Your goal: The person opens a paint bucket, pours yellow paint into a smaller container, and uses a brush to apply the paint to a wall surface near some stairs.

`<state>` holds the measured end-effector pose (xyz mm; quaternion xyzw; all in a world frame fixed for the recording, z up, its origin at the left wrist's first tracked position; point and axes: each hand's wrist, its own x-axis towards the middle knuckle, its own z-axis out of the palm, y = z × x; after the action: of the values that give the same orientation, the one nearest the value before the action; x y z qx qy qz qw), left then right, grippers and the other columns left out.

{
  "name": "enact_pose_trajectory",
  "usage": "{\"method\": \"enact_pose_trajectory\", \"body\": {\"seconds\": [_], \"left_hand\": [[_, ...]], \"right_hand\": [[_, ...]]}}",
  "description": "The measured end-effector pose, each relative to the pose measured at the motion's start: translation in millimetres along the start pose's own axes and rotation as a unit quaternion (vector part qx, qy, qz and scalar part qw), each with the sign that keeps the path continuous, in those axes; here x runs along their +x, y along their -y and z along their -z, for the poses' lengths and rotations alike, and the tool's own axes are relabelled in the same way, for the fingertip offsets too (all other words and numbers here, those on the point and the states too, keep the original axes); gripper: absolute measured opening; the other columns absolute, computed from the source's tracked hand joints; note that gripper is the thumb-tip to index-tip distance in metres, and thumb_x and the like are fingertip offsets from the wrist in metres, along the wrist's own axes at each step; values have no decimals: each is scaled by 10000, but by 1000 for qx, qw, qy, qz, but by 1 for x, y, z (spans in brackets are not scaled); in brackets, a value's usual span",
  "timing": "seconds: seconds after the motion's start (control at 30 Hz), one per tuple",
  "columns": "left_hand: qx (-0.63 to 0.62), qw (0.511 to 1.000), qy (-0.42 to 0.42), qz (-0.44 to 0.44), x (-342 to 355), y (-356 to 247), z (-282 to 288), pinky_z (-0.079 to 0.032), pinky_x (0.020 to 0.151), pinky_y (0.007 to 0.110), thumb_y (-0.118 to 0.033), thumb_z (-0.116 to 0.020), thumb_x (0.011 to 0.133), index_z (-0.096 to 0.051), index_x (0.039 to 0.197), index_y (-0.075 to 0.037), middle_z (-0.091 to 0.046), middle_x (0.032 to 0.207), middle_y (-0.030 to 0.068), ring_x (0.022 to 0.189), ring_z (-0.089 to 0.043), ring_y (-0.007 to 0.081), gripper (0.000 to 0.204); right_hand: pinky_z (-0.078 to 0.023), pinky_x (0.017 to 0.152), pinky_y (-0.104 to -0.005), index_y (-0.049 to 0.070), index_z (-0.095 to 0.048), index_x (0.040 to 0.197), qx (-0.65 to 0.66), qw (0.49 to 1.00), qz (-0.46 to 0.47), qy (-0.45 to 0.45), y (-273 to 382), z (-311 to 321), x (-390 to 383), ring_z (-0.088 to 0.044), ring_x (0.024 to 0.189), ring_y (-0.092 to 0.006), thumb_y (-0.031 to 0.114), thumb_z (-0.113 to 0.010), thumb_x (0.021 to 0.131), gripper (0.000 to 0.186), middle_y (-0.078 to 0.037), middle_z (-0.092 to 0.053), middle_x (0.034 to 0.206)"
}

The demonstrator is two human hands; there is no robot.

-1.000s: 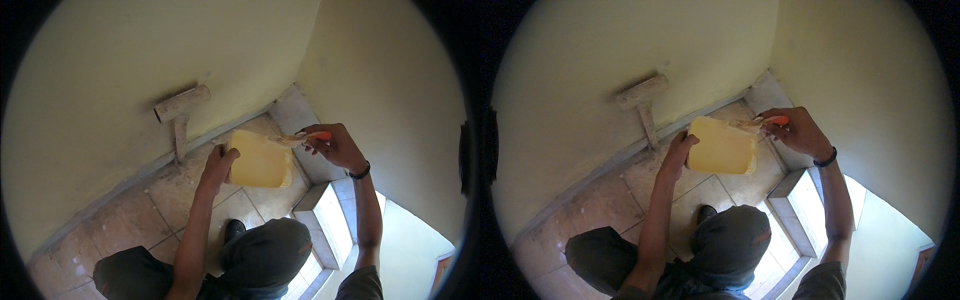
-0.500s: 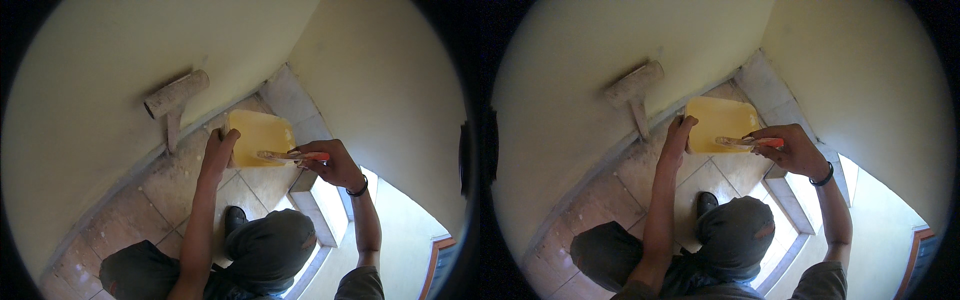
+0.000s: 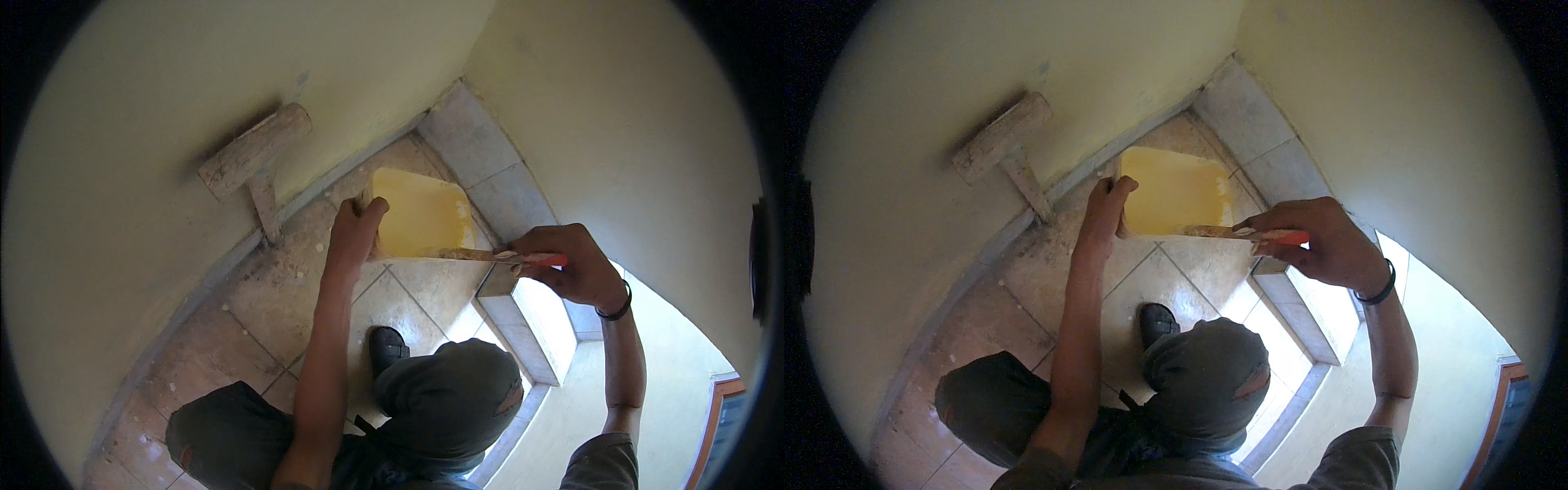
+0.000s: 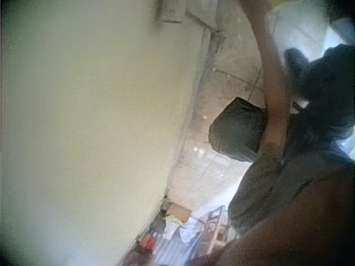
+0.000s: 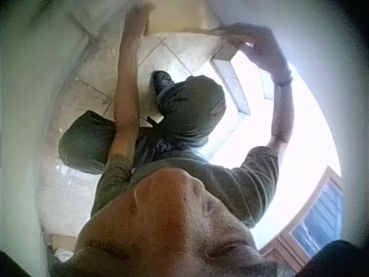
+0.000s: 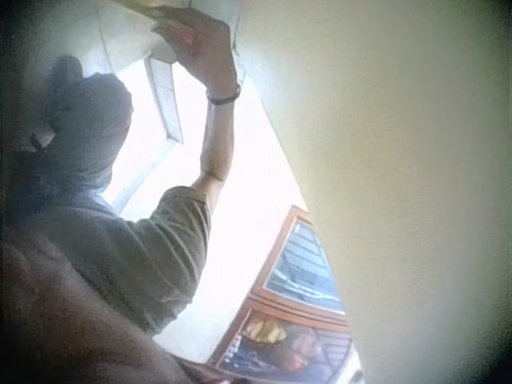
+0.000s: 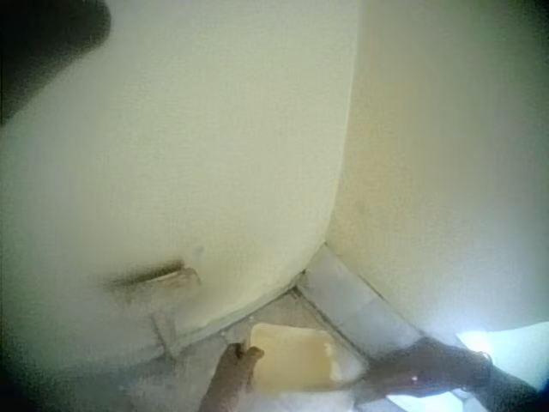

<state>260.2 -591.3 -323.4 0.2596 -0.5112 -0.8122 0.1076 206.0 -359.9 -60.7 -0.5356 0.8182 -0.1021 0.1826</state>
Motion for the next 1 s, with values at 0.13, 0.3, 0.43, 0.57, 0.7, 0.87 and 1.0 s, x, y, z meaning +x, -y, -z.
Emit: {"method": "enact_pose_trajectory", "body": {"seconds": [0.13, 0.3, 0.43, 0.57, 0.7, 0.87, 1.0], "left_hand": [[26, 999, 18, 11, -5, -6, -1, -381, 489, 280, -417, -675, 872, -610, 1139, 11, -612, 843, 45, 624, -549, 112, 509], [6, 998, 57, 35, -23, -24, -1, -443, 617, 311, -405, -687, 855, -565, 1222, 57, -619, 965, 117, 767, -589, 168, 602], [14, 997, 67, 17, -32, -28, -1, -537, 727, 362, -400, -688, 845, -514, 1329, 130, -652, 1090, 206, 913, -657, 237, 738], [33, 998, 48, 25, -39, -33, 1, -535, 746, 356, -397, -685, 849, -509, 1332, 135, -649, 1104, 203, 929, -655, 239, 740], [25, 999, 38, 28, -38, -30, 7, -531, 809, 357, -403, -682, 855, -492, 1347, 138, -633, 1167, 224, 1002, -649, 249, 755], [5, 1000, 10, 8, -38, -23, 6, -520, 863, 363, -380, -672, 870, -471, 1378, 119, -602, 1229, 225, 1054, -627, 253, 740], [-23, 1000, -4, -9, -29, -4, 7, -499, 915, 362, -357, -662, 878, -453, 1403, 100, -592, 1261, 205, 1089, -613, 257, 727]], "right_hand": [[-637, 810, -359, 10, -713, 1206, 133, 990, -20, -51, -28, 9, -13, -771, 912, -241, 158, -694, 994, 259, -153, -774, 1071], [-645, 781, -325, -4, -678, 1290, 186, 978, -61, -77, -51, 1, 11, -758, 838, -186, 187, -659, 1031, 322, -153, -775, 1027], [-636, 775, -325, 0, -687, 1282, 156, 985, -31, -65, -50, 5, 32, -756, 829, -181, 196, -679, 1020, 327, -141, -779, 1000], [-636, 790, -328, -11, -689, 1270, 79, 992, -39, -85, -47, 13, 31, -762, 844, -189, 139, -678, 1013, 298, -139, -777, 989], [-632, 769, -329, -9, -691, 1265, 74, 989, -20, -126, -50, 15, 13, -763, 809, -196, 173, -664, 1028, 300, -139, -782, 980], [-650, 702, -344, -64, -660, 1188, 299, 902, -66, -304, -57, -19, -7, -762, 776, -236, 198, -581, 1080, 294, -182, -759, 933], [-655, 671, -363, -39, -636, 1158, 490, 756, -129, -414, -88, -74, -7, -759, 767, -257, 339, -527, 1104, 398, -203, -744, 929]]}}
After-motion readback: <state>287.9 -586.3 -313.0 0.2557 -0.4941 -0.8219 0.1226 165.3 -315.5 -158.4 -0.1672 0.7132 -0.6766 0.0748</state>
